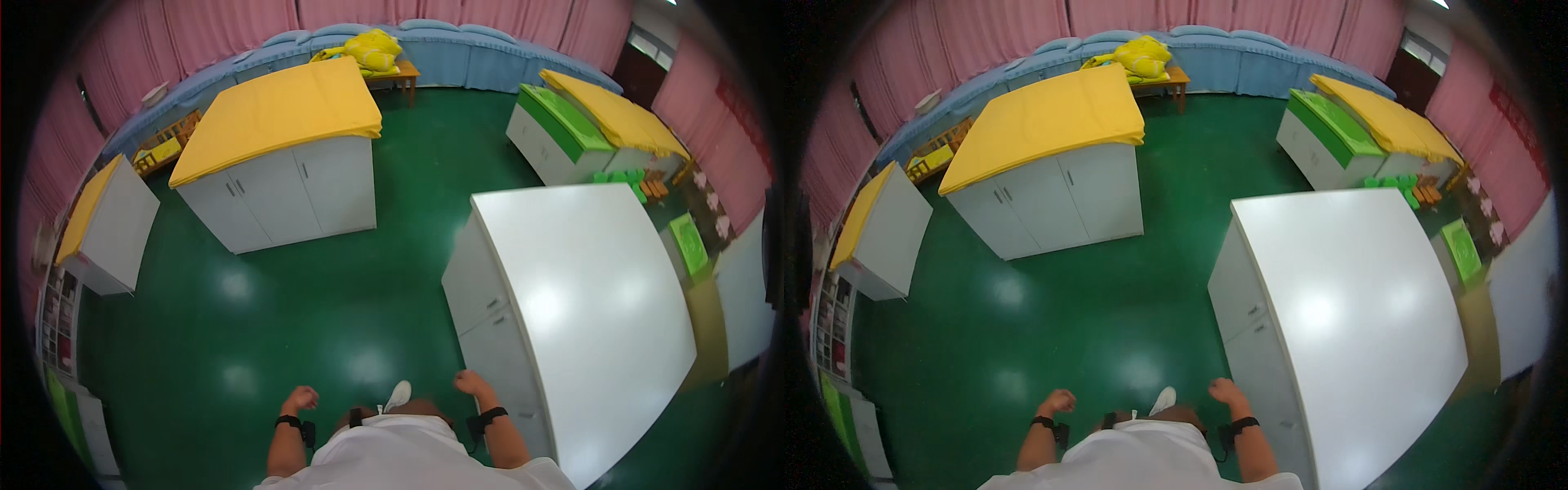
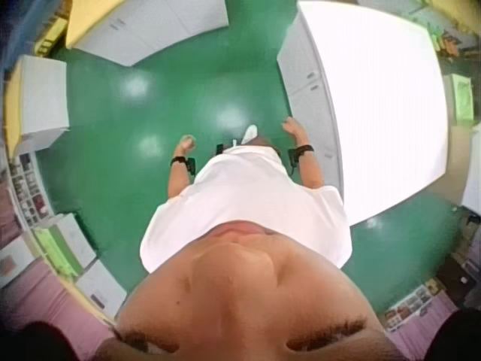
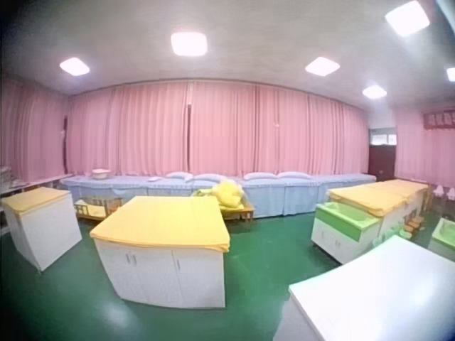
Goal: Organizing various items in a childcare room, including desks, baby tubs, bottles, and bedding.
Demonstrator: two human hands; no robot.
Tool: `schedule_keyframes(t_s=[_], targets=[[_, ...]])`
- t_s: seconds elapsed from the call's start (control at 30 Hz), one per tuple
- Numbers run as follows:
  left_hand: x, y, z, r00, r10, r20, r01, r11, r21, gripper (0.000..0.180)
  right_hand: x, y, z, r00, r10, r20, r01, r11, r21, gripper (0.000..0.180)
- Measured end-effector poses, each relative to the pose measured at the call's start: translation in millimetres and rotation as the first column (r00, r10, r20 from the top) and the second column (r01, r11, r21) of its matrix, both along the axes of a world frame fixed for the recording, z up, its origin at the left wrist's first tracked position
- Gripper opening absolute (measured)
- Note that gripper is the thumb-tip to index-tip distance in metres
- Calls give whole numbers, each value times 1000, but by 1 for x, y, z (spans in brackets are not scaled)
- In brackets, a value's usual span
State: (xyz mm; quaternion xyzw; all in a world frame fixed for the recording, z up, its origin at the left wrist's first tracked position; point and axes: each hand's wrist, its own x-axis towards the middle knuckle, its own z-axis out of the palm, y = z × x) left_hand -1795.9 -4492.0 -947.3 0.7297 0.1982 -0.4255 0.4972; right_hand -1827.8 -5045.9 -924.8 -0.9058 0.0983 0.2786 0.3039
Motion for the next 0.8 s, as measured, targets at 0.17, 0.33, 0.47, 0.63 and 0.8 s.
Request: schedule_keyframes(t_s=[0.17, 0.33, 0.47, 0.63, 0.8], targets=[[125, -44, 7, 976, 208, 60, -207, 978, -25, 14, 188, -15, 38, 971, 171, 166, -186, 979, 85, 27], [279, -75, 0, 982, 181, 54, -174, 977, -124, 18, 361, -8, 46, 988, -146, -57, 156, 867, 474, 38], [449, -112, -2, 949, 303, 86, -269, 921, -281, 36, 495, -16, 43, 972, -161, -174, 228, 836, 500, 46], [684, -242, 81, 971, 44, 237, 19, 966, -257, 45, 638, -55, 50, 993, 82, 84, -109, 913, 394, 52], [883, -376, 129, 936, -131, 326, 243, 912, -331, 34, 777, -99, 103, 948, -298, -116, 306, 741, 597, 51]])
